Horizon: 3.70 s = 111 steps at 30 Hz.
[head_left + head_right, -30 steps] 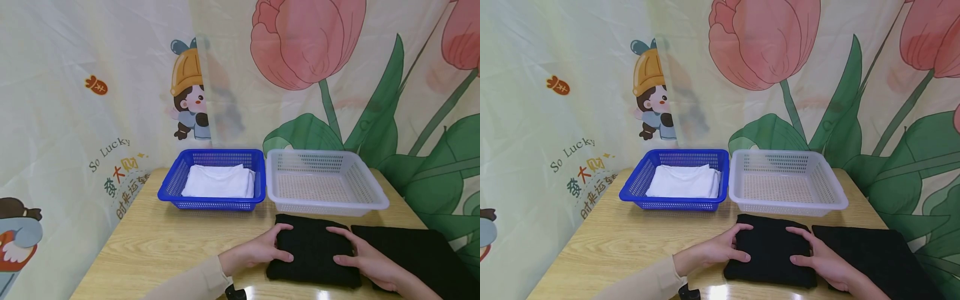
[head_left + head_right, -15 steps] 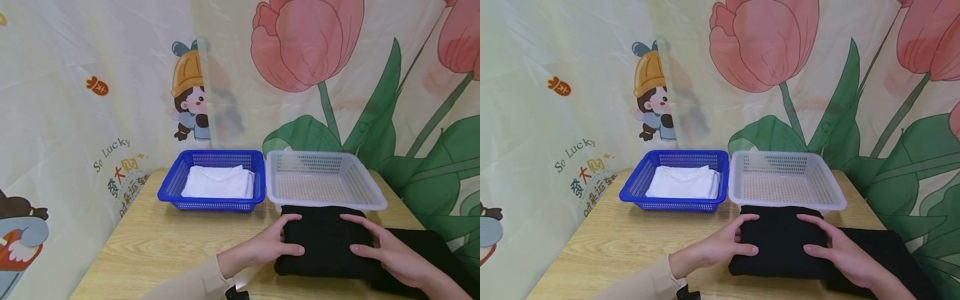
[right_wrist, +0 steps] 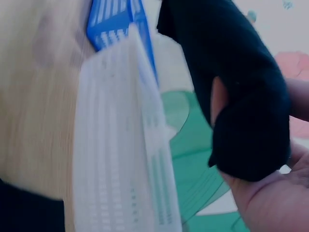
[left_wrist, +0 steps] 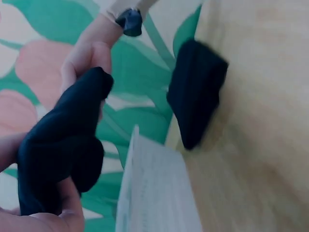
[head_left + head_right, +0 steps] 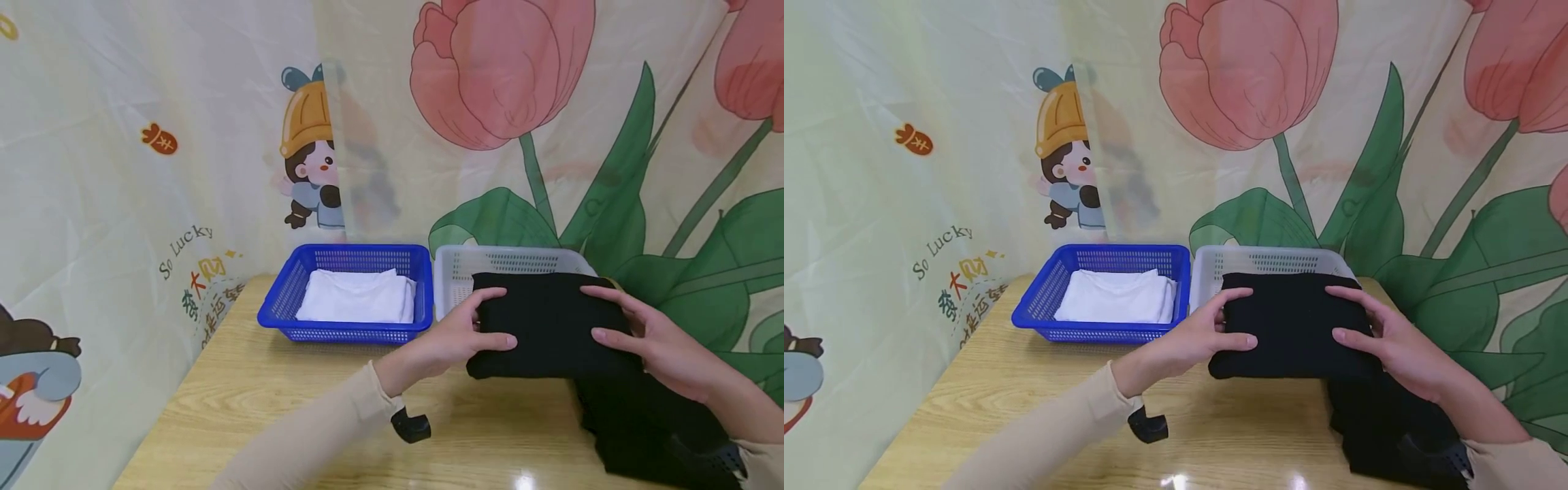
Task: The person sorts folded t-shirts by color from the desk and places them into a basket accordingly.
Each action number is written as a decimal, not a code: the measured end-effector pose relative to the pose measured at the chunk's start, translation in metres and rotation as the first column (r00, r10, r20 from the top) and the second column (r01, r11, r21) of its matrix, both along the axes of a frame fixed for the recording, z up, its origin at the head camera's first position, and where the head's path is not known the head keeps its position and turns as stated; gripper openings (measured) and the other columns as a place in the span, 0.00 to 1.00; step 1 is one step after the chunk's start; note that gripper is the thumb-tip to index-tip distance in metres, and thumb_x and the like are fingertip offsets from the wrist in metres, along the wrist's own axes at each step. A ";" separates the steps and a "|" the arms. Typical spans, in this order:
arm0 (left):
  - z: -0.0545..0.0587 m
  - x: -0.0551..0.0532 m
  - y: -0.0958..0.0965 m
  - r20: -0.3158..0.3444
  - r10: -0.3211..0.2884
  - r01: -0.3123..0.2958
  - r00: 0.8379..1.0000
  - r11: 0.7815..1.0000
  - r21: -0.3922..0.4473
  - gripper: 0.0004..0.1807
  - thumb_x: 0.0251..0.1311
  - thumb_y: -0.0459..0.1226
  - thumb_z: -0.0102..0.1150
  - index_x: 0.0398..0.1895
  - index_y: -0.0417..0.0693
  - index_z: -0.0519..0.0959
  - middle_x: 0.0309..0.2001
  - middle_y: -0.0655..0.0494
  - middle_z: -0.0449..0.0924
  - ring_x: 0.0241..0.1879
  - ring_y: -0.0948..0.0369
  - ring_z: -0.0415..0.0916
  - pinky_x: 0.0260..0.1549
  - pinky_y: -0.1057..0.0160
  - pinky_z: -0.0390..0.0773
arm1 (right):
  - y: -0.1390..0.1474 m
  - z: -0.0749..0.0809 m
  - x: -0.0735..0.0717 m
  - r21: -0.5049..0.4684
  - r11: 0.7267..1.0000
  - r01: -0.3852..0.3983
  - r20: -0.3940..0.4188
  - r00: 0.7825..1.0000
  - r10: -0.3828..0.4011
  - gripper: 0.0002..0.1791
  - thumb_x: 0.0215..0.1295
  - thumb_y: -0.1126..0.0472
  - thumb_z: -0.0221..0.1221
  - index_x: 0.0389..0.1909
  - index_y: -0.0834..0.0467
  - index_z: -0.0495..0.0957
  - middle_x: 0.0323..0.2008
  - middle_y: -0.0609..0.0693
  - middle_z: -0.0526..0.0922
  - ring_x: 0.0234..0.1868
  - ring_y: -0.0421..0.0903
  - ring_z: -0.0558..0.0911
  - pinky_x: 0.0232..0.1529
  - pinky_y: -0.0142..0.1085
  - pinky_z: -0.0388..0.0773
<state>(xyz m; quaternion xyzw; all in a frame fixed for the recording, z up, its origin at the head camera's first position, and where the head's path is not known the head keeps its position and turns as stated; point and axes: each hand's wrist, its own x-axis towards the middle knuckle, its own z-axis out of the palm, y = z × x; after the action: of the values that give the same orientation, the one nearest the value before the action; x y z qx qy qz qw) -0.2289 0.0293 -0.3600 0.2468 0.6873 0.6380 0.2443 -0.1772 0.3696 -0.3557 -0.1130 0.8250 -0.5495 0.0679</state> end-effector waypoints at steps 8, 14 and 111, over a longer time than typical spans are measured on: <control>-0.007 -0.054 0.027 -0.095 0.131 -0.136 0.987 0.989 -0.051 0.46 0.61 0.38 0.78 0.79 0.73 0.65 0.84 0.59 0.52 0.83 0.49 0.49 0.76 0.40 0.62 | 0.007 -0.001 -0.057 0.036 0.999 0.006 -0.063 0.998 -0.004 0.40 0.82 0.58 0.57 0.87 0.45 0.49 0.86 0.57 0.26 0.82 0.65 0.23 0.69 0.81 0.31; -0.018 -0.090 0.040 -0.118 0.176 -0.183 0.977 0.981 -0.056 0.46 0.61 0.36 0.77 0.80 0.68 0.65 0.84 0.54 0.53 0.82 0.45 0.51 0.75 0.40 0.64 | 0.015 -0.007 -0.093 0.163 0.987 -0.013 -0.049 0.999 0.021 0.47 0.79 0.57 0.62 0.87 0.49 0.43 0.85 0.60 0.26 0.82 0.71 0.27 0.68 0.82 0.40; -0.068 -0.140 0.067 -0.015 0.384 -0.371 0.923 0.880 -0.296 0.38 0.57 0.28 0.78 0.70 0.59 0.76 0.76 0.48 0.67 0.73 0.47 0.68 0.72 0.44 0.69 | 0.007 -0.080 -0.158 0.343 0.939 -0.014 0.061 0.998 -0.007 0.51 0.70 0.51 0.70 0.84 0.60 0.52 0.81 0.76 0.45 0.77 0.84 0.43 0.70 0.80 0.46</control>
<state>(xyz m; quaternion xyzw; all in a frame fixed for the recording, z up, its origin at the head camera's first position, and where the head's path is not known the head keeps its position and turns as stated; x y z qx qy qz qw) -0.3691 0.0961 -0.4280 0.0549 0.8035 0.5696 0.1641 -0.3352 0.3761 -0.4361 -0.0841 0.9056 -0.4002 0.1127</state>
